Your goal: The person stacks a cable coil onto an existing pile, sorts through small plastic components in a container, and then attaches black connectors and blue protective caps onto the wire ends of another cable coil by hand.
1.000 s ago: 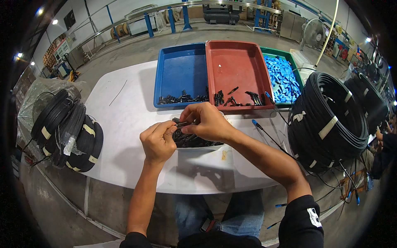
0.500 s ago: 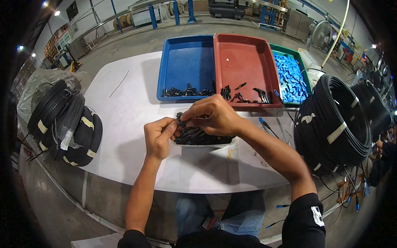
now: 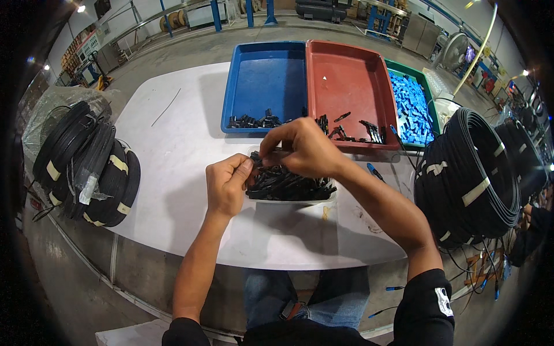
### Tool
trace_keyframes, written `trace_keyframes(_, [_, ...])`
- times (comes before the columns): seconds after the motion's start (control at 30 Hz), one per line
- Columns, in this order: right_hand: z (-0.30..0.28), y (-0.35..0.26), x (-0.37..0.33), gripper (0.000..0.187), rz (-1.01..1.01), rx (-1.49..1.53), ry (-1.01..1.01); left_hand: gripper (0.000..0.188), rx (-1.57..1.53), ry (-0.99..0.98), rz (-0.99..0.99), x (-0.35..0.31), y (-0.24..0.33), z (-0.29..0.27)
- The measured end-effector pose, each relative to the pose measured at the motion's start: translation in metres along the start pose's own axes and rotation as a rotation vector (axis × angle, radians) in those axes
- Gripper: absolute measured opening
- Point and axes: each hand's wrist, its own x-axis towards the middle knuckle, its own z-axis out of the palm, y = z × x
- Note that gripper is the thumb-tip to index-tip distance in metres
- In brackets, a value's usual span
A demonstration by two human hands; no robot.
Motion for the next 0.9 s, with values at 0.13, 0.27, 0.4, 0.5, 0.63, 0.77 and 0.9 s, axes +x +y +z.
trace_keyframes(0.13, [-0.037,0.022,0.035,0.014,-0.018,-0.223,0.166,0.025,0.219,-0.045,0.069,0.003,0.001,0.002])
trace_keyframes(0.27, [-0.050,0.078,0.083,0.017,0.139,-0.509,0.135,0.015,0.555,-0.026,0.386,0.004,0.002,0.014])
trace_keyframes(0.4, [-0.041,0.099,0.098,0.025,0.272,-0.583,0.388,0.022,0.465,0.009,0.419,0.004,0.004,0.004])
trace_keyframes(0.5, [-0.040,0.089,0.080,0.028,0.175,-0.529,0.492,0.027,0.384,-0.008,0.326,-0.006,0.006,-0.010])
trace_keyframes(0.63, [-0.047,0.031,0.014,0.022,-0.015,-0.433,0.129,0.027,0.296,-0.076,0.195,-0.022,0.004,-0.017])
trace_keyframes(0.77, [-0.025,-0.013,-0.033,0.013,-0.031,-0.359,-0.073,0.011,0.318,0.006,0.329,-0.023,0.005,-0.017])
trace_keyframes(0.9, [0.002,-0.005,-0.027,0.016,-0.231,-0.615,-0.208,0.019,0.392,0.096,0.376,-0.021,0.005,-0.011])
